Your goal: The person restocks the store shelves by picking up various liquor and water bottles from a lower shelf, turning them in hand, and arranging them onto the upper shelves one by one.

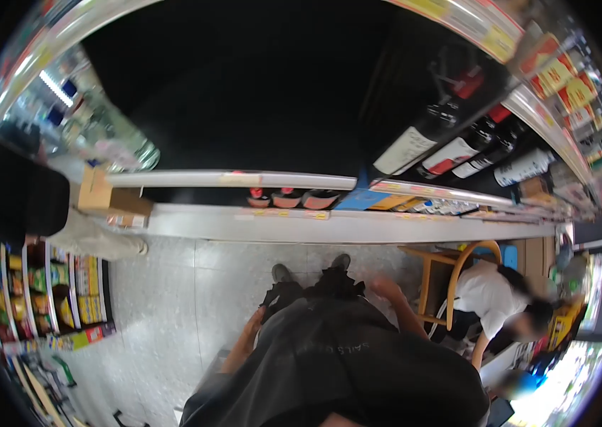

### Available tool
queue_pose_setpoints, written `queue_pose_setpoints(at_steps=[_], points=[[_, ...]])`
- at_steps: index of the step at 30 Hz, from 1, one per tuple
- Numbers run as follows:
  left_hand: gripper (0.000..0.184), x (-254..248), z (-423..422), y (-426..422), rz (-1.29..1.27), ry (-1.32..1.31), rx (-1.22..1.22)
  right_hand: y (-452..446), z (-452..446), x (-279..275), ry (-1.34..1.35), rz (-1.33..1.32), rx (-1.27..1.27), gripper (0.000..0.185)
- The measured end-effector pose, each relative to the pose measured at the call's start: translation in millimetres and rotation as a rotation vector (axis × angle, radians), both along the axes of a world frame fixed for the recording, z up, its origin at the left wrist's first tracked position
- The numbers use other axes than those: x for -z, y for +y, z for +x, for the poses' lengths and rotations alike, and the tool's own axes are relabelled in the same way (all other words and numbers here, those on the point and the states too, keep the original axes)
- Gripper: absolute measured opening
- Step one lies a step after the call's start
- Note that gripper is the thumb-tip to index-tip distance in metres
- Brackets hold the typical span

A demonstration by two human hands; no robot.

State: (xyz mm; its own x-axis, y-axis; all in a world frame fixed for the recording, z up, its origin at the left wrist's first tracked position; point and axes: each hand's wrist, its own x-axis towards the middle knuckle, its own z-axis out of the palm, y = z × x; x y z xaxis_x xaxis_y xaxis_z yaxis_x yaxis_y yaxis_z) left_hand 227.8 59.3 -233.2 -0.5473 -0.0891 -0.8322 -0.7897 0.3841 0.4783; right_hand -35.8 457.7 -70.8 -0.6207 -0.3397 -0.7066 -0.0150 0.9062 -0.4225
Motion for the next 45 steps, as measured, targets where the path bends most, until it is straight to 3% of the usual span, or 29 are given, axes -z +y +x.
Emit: queue_pose_setpoints(at_steps=[1, 3, 5, 6, 10, 12, 15, 16, 18, 19, 20, 22, 24, 26, 28, 29, 30, 32, 33, 35, 38, 42, 45], points=[[0.032, 35, 6, 2, -0.116, 0.158, 0.171, 23, 16, -15, -0.341, 0.242, 0.273, 0.035], [0.030, 61, -1, 6, -0.312, 0.374, 0.369, 48, 59, -27, -0.563, 0.212, 0.504, 0.035], [0.021, 5, -21, 20, -0.481, 0.500, 0.442, 119, 124, 77, -0.432, -0.229, 0.219, 0.040], [0.016, -34, -34, 28, -0.574, 0.558, 0.474, 122, 140, 77, -0.437, -0.251, 0.279, 0.039], [0.023, -57, -76, 36, -0.428, 0.466, 0.577, 120, 145, 65, -0.438, -0.224, 0.525, 0.037], [0.028, -70, -92, 54, -0.430, 0.235, 0.507, 128, 139, 63, -0.427, -0.242, 0.605, 0.036], [0.037, -107, -128, 84, -0.489, 0.137, 0.550, 153, 124, 71, -0.395, -0.283, 0.671, 0.034], [0.037, -102, -132, 93, -0.495, 0.137, 0.537, 164, 118, 77, -0.386, -0.297, 0.686, 0.033], [0.044, -80, -136, 101, -0.459, 0.461, 0.685, 192, 104, 84, -0.376, -0.324, 0.711, 0.032], [0.036, -43, -138, 105, -0.439, 0.352, 0.662, 208, 96, 87, -0.371, -0.342, 0.722, 0.031], [0.032, -79, -161, 125, -0.402, 0.232, 0.576, 226, 89, 91, -0.366, -0.357, 0.734, 0.030], [0.025, -167, -208, 178, -0.402, 0.381, 0.536, 264, 78, 95, -0.357, -0.385, 0.770, 0.029], [0.022, -185, -247, 205, -0.122, 0.724, 0.502, 298, 69, 101, -0.326, -0.435, 0.777, 0.028], [0.017, -280, -302, 252, 0.182, 0.665, 0.346, 327, 64, 109, -0.149, -0.548, 0.621, 0.027], [0.019, -350, -347, 290, 0.382, 0.801, 0.374, 355, 58, 132, -0.103, -0.727, 0.585, 0.025], [0.021, -381, -367, 306, 0.470, 0.851, 0.365, 368, 50, 147, -0.597, -0.802, 1.228, 0.025], [0.024, -409, -384, 321, 0.555, 0.895, 0.355, 371, 41, 144, -0.604, -0.800, 1.214, 0.025], [0.031, -445, -420, 351, 0.538, 1.129, 0.277, 359, 23, 134, -0.379, -0.656, 1.174, 0.026], [0.035, -468, -439, 362, 0.503, 1.200, 0.273, 344, 7, 103, -0.383, -0.660, 1.170, 0.026], [0.043, -501, -477, 384, 0.414, 1.385, 0.244, 327, -17, 55, -0.081, -0.499, 0.961, 0.030], [0.052, -525, -530, 413, 0.219, 1.595, 0.180, 330, -35, 77, -0.107, -0.686, 0.924, 0.027], [0.062, -555, -582, 449, 0.105, 1.698, 0.262, 322, -62, 56, -0.008, -0.747, 0.838, 0.025], [0.071, -567, -614, 471, 0.198, 1.545, 0.351, 318, -80, 39, -0.067, -0.743, 0.899, 0.022]])
